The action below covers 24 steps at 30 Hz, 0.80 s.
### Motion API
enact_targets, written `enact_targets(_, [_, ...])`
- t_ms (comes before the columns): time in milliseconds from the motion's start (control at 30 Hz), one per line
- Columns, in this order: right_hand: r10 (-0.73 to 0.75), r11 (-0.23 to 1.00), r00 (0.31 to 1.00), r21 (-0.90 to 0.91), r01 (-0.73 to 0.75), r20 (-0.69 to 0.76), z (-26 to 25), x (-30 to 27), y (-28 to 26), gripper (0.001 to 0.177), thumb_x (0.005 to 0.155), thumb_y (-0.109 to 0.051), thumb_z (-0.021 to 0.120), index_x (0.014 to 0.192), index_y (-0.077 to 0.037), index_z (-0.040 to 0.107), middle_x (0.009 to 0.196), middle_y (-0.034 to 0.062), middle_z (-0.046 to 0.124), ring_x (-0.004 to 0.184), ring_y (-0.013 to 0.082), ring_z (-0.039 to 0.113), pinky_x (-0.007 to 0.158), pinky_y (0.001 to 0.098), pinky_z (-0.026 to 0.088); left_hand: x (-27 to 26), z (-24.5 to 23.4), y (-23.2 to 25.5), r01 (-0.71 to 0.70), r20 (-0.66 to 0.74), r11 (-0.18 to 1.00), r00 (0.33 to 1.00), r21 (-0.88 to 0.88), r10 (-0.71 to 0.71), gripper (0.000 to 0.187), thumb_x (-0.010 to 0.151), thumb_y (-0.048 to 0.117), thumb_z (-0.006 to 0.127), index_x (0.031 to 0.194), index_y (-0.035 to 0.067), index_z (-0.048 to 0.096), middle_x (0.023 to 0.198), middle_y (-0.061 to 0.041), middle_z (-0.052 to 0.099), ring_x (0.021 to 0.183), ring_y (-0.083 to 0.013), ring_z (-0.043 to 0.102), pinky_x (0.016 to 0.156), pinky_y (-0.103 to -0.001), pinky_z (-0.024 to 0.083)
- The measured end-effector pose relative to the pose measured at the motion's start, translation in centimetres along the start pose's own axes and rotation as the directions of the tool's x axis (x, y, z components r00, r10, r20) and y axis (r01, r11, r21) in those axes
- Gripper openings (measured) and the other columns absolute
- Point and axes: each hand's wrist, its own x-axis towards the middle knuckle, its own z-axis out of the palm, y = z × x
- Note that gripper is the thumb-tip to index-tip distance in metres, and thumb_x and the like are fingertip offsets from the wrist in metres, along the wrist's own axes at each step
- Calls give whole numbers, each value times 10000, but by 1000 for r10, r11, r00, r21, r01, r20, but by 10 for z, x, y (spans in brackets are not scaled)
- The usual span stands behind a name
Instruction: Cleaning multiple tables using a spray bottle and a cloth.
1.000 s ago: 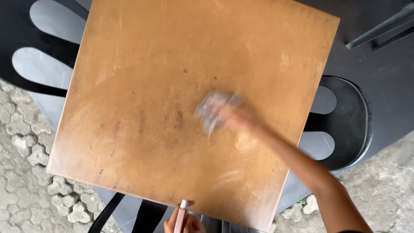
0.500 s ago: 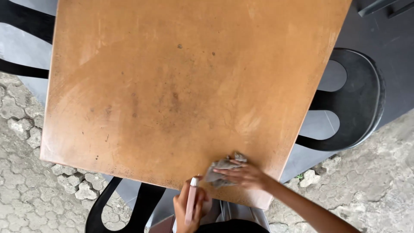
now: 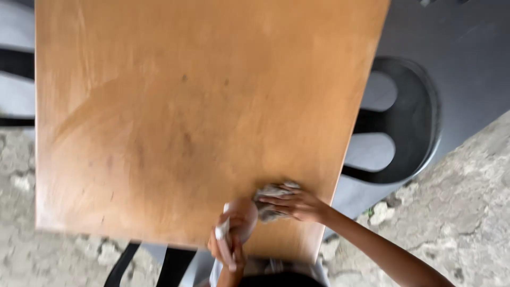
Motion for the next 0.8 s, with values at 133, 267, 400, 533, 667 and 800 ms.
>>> enact_targets(133, [328, 922, 879, 85, -377, 346, -38, -28, 158, 677, 989, -226, 463, 1622, -233, 221, 1727, -26, 125, 1584, 175, 158, 1205, 438, 265, 38, 39, -9, -166, -59, 986, 985, -13, 165, 324, 1041, 253, 528, 1156, -44, 588, 762, -114, 720, 749, -246, 733, 834, -400, 592])
enact_targets(267, [725, 684, 689, -127, -719, 2, -63, -2, 319, 702, 990, -115, 588, 1633, -256, 342, 1717, 94, 219, 1570, 265, 255, 1107, 443, 441, 78, 78, -23, -301, -91, 954, 950, -7, 299, 353, 1039, 255, 511, 1166, -66, 585, 735, -120, 712, 728, -261, 724, 837, -440, 594])
enact_targets(400, [822, 534, 474, 137, -834, -315, -38, 26, 348, 549, 1147, -136, 541, 1672, -201, 398, 1763, 128, 236, 1630, 358, 207, 1292, 462, 358, 76, 99, -26, -351, -8, 936, 936, 4, 351, 366, 1012, 251, 506, 1155, -74, 598, 737, -115, 701, 693, -267, 713, 791, -447, 602])
enact_targets(533, [850, 479, 432, 100, -872, -300, -46, 25, 242, 581, 1066, -111, 532, 1636, -121, 424, 1735, 189, 203, 1596, 427, 197, 1288, 537, 277, 63, 111, -55, -431, -92, 897, 893, 104, 440, 277, 950, 173, 563, 1085, -56, 642, 727, -112, 718, 665, -267, 715, 725, -423, 607])
enact_targets(667, [838, 534, 528, 11, -845, -140, -49, 37, 229, 659, 971, -152, 579, 1614, -159, 435, 1726, 167, 186, 1590, 433, 189, 1238, 578, 261, 87, 111, -29, -459, -122, 888, 880, 35, 459, 301, 806, 131, 633, 1051, -42, 657, 717, -86, 714, 645, -246, 704, 720, -424, 602])
enact_targets(800, [869, 472, 481, -100, -876, -115, -42, 75, 358, 564, 1168, -258, 497, 1713, -263, 351, 1776, 114, 158, 1629, 364, 150, 1278, 616, 174, 64, 118, -26, -346, -26, 937, 938, 45, 347, 284, 824, 100, 657, 1083, -16, 658, 775, -70, 733, 698, -244, 737, 766, -423, 613])
